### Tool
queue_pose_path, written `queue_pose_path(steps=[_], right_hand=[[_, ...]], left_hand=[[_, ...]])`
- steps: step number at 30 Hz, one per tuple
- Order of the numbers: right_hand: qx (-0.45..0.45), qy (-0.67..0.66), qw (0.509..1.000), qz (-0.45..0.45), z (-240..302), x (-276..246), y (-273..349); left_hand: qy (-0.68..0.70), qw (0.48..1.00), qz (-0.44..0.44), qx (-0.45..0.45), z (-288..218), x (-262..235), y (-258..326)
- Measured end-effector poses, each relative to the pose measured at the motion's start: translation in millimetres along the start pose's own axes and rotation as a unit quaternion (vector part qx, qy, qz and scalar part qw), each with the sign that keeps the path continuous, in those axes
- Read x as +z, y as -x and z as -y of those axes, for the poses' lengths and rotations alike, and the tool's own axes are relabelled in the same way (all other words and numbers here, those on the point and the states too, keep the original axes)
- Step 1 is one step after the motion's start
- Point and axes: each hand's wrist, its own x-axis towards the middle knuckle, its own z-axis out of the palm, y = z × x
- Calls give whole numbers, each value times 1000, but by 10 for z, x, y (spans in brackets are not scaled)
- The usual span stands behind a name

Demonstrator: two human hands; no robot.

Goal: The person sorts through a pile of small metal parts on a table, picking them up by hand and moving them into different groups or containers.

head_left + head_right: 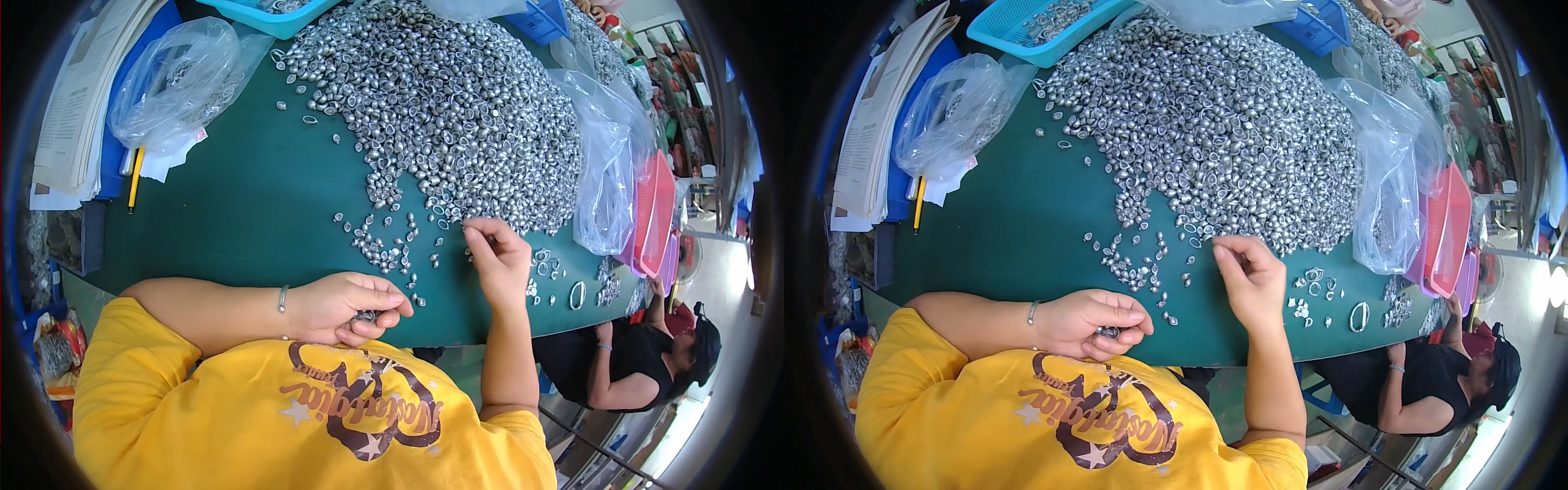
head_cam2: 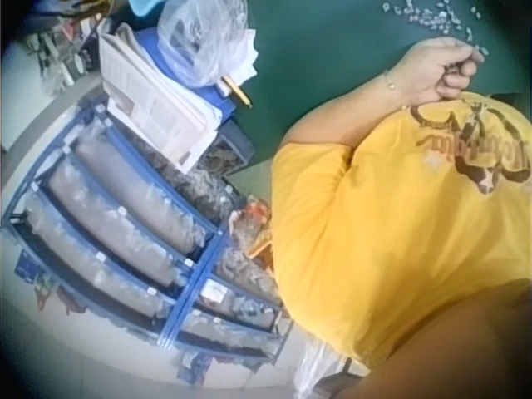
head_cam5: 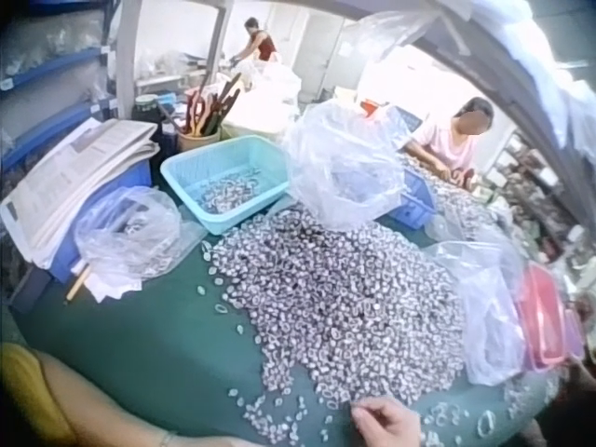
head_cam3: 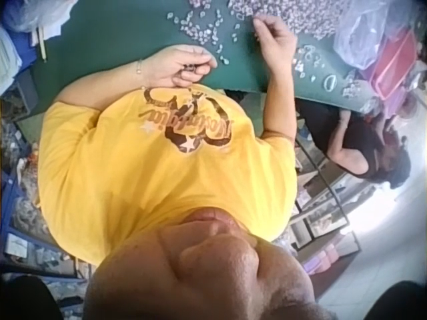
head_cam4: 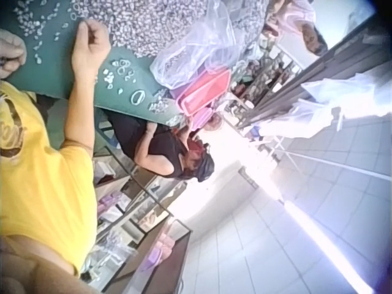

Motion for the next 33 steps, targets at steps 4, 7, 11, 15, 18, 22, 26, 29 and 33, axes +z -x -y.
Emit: queue_pose_path(steps=[4, 7, 11, 15, 18, 22, 26, 29, 33], right_hand=[[-255, 307, 916, -35, 36, 146, -152], [-243, 295, 924, -23, 42, 106, -141], [29, -49, 998, 36, 58, 18, -14], [77, -243, 964, 81, 63, -8, 11], [102, -369, 919, 96, 139, -52, -1], [38, -50, 997, 48, 110, -29, -72], [-181, 296, 937, -46, 69, 147, -193], [-176, 288, 940, -45, 74, 171, -198], [89, -75, 993, 34, 142, 44, -145]], left_hand=[[5, 1000, 12, 10, 6, -29, 19], [8, 1000, 8, 11, 5, -26, 16], [9, 1000, -2, 4, -1, -6, 5], [-4, 1000, -6, 2, -9, -22, 20], [1, 1000, 2, 2, -9, -10, 7], [3, 1000, 15, 4, 6, -19, -5], [-4, 1000, 11, 5, -6, -12, 5], [8, 1000, 15, 6, 0, -35, 25], [4, 1000, 6, 1, -7, -23, 14]])
